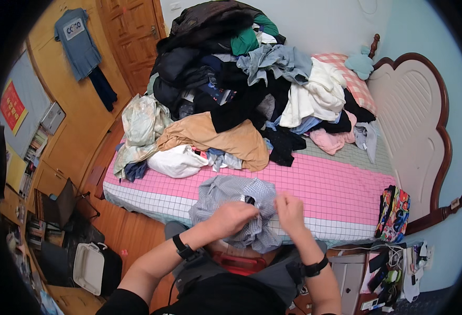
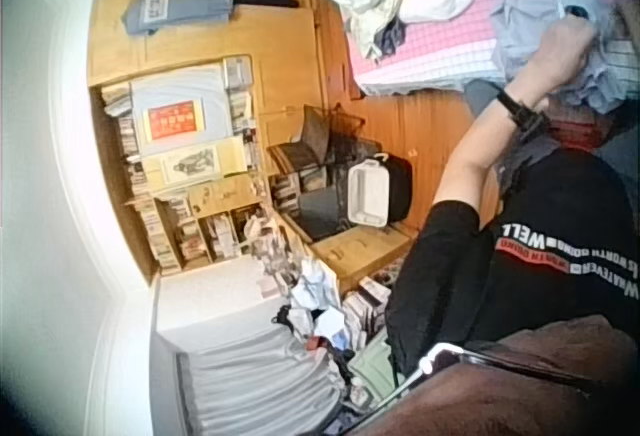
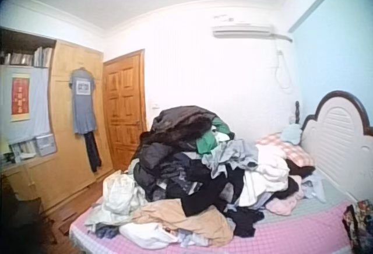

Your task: Folding a short-sleeved checkered shirt on a bed.

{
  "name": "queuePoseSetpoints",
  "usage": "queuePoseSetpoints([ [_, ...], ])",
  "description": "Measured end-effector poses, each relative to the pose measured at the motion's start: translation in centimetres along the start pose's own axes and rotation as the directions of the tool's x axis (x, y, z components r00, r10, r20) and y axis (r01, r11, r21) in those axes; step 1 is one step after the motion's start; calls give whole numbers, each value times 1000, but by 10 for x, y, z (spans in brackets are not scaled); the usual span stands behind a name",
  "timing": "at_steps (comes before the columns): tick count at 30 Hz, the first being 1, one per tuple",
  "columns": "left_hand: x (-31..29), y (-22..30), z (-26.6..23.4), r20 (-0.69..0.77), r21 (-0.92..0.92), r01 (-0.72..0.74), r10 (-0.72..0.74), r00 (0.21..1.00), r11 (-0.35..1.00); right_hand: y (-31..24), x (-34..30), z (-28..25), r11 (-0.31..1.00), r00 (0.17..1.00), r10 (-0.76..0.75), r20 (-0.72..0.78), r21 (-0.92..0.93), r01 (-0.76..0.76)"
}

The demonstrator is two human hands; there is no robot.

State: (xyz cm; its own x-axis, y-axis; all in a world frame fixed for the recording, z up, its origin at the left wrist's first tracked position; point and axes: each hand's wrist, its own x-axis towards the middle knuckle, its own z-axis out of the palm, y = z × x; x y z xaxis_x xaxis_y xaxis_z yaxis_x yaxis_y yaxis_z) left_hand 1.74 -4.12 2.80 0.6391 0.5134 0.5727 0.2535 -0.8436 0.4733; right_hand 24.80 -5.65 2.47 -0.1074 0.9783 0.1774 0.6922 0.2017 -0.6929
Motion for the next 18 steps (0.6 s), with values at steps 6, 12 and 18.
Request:
queuePoseSetpoints([
  [6, -8, 24, 40, 280, 91, -269, 235, 931, 959, -3, 38, 26, 946, 990, 112, 91, -316, -78],
  [12, -27, 28, 56, 413, 121, -331, 256, 874, 936, 84, 31, 49, 893, 846, 219, 486, -448, 26],
  [18, -35, -3, 25, 70, -89, 146, -140, 988, 985, 23, 30, -12, 760, 926, 267, 265, 533, -372],
])
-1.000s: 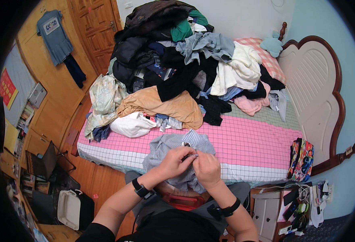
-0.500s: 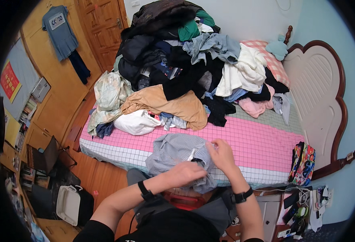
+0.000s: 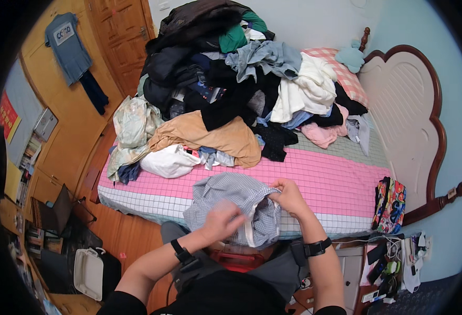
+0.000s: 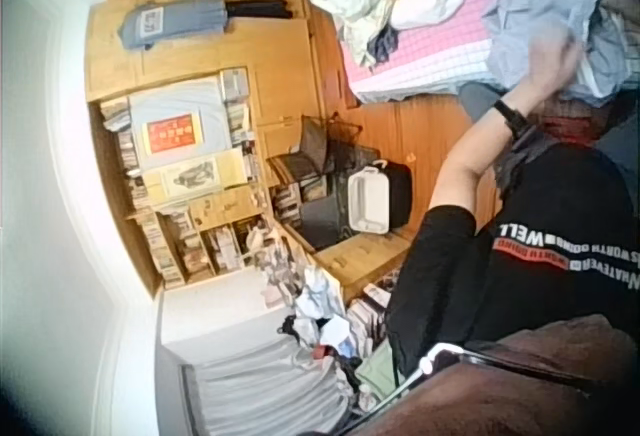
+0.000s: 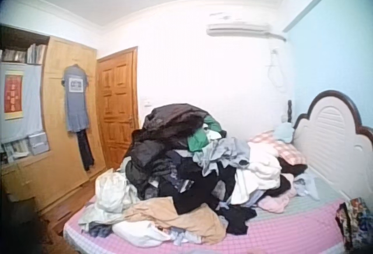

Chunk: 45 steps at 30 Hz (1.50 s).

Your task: Folding a short-sleeved checkered shirt on a bed.

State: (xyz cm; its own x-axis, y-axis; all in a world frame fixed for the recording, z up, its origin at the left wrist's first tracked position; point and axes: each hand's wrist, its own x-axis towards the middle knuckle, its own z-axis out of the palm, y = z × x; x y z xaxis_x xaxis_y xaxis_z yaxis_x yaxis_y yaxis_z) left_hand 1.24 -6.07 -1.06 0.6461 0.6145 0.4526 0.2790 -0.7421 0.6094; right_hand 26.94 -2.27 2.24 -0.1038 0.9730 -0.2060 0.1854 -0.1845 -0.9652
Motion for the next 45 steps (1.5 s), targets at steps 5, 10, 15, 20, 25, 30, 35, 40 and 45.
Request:
queuePoseSetpoints([
  [5, 34, -4, -12, 111, -225, 397, -381, 918, 890, -37, -5, -5, 990, 995, -97, -35, 98, 100],
  [10, 17, -29, -8, 322, -637, 610, -557, 766, 471, -58, -13, -17, 994, 993, -95, 75, 65, 90],
  [15, 13, -31, -40, 406, -913, 338, -412, 816, -230, -33, -10, -40, 992, 939, -57, 339, 127, 14],
  [20, 11, -21, -61, 448, -874, 486, -409, 795, -13, -28, -13, -21, 821, 956, -98, 278, 565, -80],
  [25, -1, -25, -61, 496, -619, 654, -429, 755, 435, -40, -12, -17, 679, 967, -90, 237, 725, -115],
  [30, 2, -11, -39, 402, -465, 683, -553, 730, 564, -32, -2, -26, 608, 966, -166, 200, 791, -60],
  [35, -6, -27, -40, 389, -891, 449, -611, 689, -60, -40, -4, -23, 580, 996, -60, 67, 814, -20],
  [40, 7, -13, -55, 241, -956, 118, -487, 840, -269, -19, 5, -38, 539, 997, -5, 71, 840, -57],
  [45, 11, -4, -68, 337, -903, 199, -341, 878, -380, -22, 6, -25, 399, 975, -21, 221, 896, -194],
])
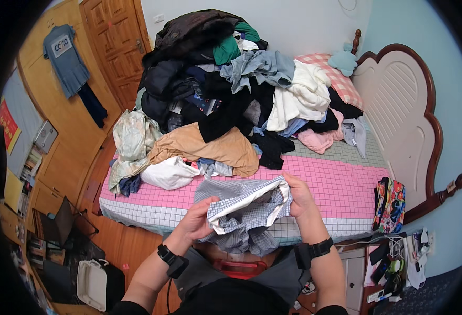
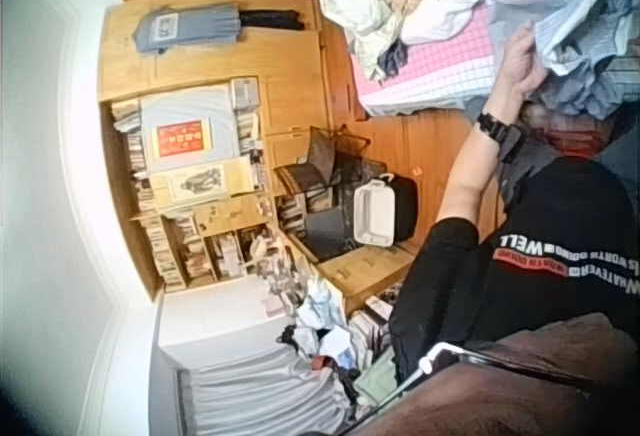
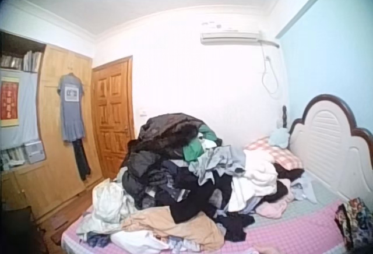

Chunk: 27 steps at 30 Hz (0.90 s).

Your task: Folding a short-sleeved checkered shirt on a bed.

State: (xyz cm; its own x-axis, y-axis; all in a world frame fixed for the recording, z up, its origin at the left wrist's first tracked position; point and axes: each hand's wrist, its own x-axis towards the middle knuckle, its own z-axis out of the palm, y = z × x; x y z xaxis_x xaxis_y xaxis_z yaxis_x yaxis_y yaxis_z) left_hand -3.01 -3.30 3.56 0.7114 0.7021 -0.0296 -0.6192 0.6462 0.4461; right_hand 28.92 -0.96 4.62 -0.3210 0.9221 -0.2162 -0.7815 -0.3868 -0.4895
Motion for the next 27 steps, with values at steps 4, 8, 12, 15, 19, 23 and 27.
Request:
queuePoseSetpoints([
  [4, 1, 0, -4, -193, 169, 112, -79, 978, 979, 3, 0, 17, 999, 999, -17, 35, 40, 16],
  [8, 5, 3, -31, -246, 317, 120, -41, 968, 941, 7, -5, 20, 993, 993, -57, 107, -99, 67],
  [12, 2, 10, -33, -303, 735, 193, 61, 951, 650, 21, -6, 28, 987, 987, -35, 155, -147, 58],
  [15, 10, 0, -30, -201, 889, 0, 391, 898, 458, 30, -2, 34, 982, 981, 19, 195, -187, 19],
  [19, 19, 9, 18, 147, 969, -222, 467, 872, 111, 39, -4, 50, 976, 977, 40, 208, -220, 7],
  [23, 25, 3, 44, 233, 972, -230, 315, 920, -47, 40, -3, 57, 972, 970, 61, 236, -234, -4],
  [27, 26, 0, 30, 105, 985, -143, 329, 938, 95, 41, -7, 57, 943, 988, 16, 157, -331, 37],
])
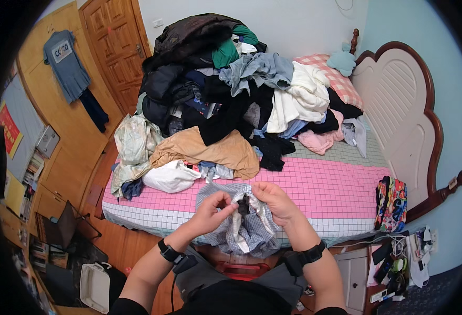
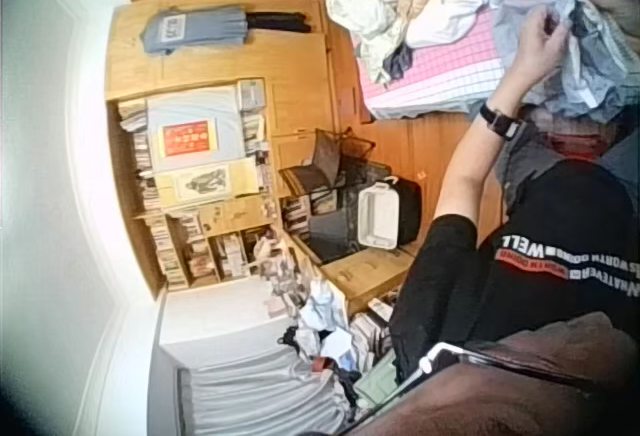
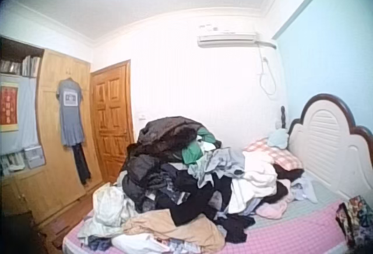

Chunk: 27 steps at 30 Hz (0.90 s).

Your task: Folding a short-sleeved checkered shirt on a bed.

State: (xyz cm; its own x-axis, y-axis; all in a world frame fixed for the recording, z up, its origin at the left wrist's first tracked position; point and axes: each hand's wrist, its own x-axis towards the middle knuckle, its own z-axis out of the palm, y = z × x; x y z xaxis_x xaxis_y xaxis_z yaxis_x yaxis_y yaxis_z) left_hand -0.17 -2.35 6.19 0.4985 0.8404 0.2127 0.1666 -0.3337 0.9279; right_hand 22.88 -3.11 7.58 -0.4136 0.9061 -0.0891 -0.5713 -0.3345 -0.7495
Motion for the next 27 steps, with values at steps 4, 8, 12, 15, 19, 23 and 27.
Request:
queuePoseSetpoints([
  [4, 4, -3, -17, -166, 134, -63, 84, 983, 989, -1, -2, -11, 981, 998, 23, 52, -194, -12],
  [8, 16, 13, -34, -280, 330, -104, 202, 938, 938, 20, 3, -15, 910, 997, 62, -42, -409, -74],
  [12, 32, 24, -58, -215, 589, -220, 414, 885, 777, 31, 13, -10, 919, 998, 60, -35, -389, -69],
  [15, 31, 41, -81, -43, 785, -197, 370, 928, 587, 32, 14, -2, 970, 996, 80, -28, -230, -84],
  [19, 28, 43, -97, 130, 851, -255, 287, 949, 458, 35, 17, 3, 993, 993, 119, -15, 3, -119],
  [23, 30, 36, -82, -122, 756, -164, 383, 916, 633, 45, 19, 20, 995, 996, 86, -36, 54, -84],
  [27, 38, 27, -70, -283, 606, -108, 341, 897, 788, 56, 22, 9, 879, 960, -271, -67, -424, 219],
])
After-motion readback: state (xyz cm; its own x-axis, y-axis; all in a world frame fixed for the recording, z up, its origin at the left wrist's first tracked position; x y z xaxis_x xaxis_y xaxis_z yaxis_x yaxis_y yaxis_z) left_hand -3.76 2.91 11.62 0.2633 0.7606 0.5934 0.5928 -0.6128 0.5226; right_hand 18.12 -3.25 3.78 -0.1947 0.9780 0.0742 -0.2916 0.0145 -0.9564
